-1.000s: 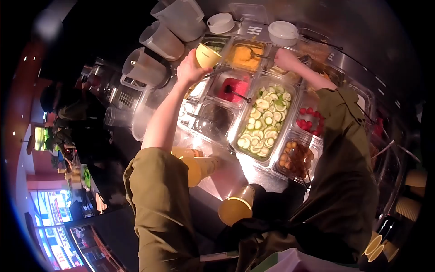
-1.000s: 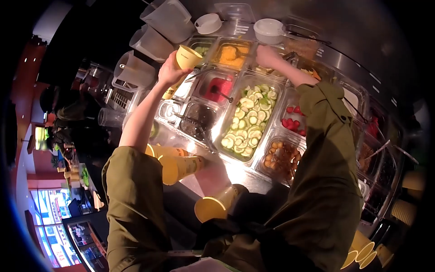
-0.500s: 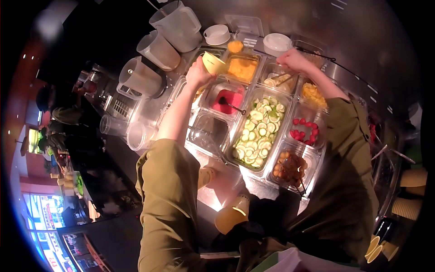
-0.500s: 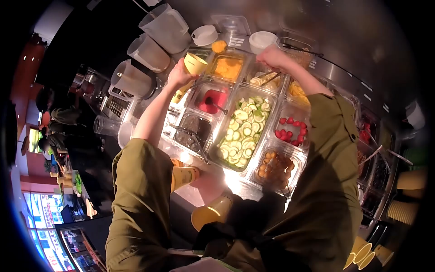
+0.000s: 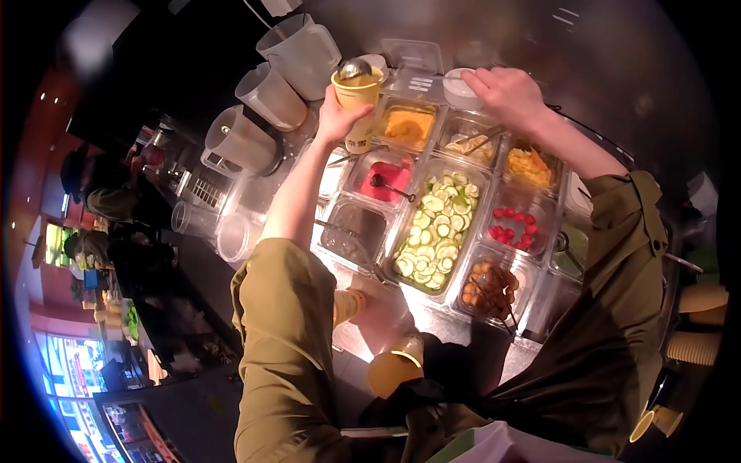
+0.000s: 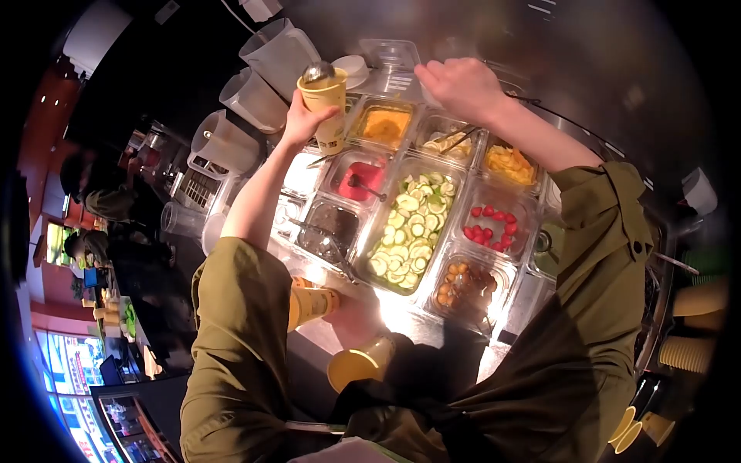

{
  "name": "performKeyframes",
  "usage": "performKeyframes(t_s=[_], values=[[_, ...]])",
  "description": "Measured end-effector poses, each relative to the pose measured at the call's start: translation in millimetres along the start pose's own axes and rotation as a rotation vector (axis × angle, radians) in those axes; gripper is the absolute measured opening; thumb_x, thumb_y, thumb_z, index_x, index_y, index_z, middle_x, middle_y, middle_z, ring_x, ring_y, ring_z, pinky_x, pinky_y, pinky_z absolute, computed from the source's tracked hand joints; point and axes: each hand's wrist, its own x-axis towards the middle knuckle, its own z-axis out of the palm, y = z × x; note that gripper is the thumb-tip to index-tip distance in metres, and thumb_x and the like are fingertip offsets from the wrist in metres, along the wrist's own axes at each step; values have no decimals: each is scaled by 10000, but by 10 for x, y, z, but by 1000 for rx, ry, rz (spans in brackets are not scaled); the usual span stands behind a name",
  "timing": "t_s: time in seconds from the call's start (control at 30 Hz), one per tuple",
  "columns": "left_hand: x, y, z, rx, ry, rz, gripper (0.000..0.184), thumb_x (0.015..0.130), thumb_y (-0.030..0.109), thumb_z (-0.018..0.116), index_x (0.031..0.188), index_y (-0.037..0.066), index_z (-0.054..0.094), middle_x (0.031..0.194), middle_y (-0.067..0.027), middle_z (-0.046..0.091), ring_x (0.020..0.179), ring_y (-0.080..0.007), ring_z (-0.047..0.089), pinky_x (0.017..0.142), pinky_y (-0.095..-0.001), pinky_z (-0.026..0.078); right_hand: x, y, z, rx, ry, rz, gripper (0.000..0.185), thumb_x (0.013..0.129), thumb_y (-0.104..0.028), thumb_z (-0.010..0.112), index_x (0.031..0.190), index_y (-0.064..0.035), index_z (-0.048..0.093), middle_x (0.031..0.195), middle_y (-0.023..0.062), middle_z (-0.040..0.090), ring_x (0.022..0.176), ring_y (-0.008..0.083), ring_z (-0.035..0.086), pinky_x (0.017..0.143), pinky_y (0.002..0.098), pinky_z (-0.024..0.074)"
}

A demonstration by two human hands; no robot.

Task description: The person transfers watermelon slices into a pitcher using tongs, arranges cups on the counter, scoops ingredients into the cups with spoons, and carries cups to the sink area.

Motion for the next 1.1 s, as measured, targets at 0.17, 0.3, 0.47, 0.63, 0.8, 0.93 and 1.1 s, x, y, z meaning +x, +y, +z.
performKeyframes(t_s=[0.17,0.3,0.47,0.63,0.8,0.93,1.1], values=[[-46,-24,-116,-23,-38,-25,716,575,249,760,1150,40,389,1069,-129,553,981,-213,544,839,-331,431,12,15,-30,257,-115,240,131,701,-169,559,792,-74,561,616,25,533,558,171,550,473,310,423],[-41,-104,-132,-204,-109,-72,686,594,210,767,1136,23,392,1046,-120,548,956,-194,543,824,-323,442,33,45,72,1125,-480,873,164,777,-174,520,806,-35,601,483,-28,428,428,88,417,383,240,304],[-107,-320,-337,-499,-78,-198,605,632,130,747,1112,8,400,1029,-105,539,934,-177,540,813,-316,452,-44,48,387,1601,-527,1326,199,803,-193,512,841,-23,609,478,-69,373,372,26,267,344,208,196],[-423,-108,-686,-460,-84,-338,536,710,160,696,1144,56,398,1080,-76,526,1010,-192,516,857,-395,429,-256,-427,1567,997,-811,1135,170,749,-168,527,745,-25,618,509,14,468,393,127,415,376,274,293],[-651,38,-1013,-333,-68,-377,623,703,223,709,1187,62,353,1147,-78,485,1076,-203,469,916,-439,365,-242,-1094,1694,182,-321,499,210,701,-214,584,714,-9,627,721,122,583,623,245,559,557,347,440],[-766,-269,-1073,-276,-32,-323,638,679,220,726,1168,34,362,1103,-92,507,1033,-198,495,885,-389,400,16,-2162,1481,364,-489,305,176,683,-230,570,752,-92,655,778,86,610,747,255,567,685,374,417],[-912,-317,-1091,-75,8,-235,688,610,252,764,1133,-3,396,1061,-123,540,966,-197,541,833,-325,445,196,-2469,1712,379,-714,226,170,707,-210,548,735,-82,655,725,77,634,750,243,602,714,379,436]])
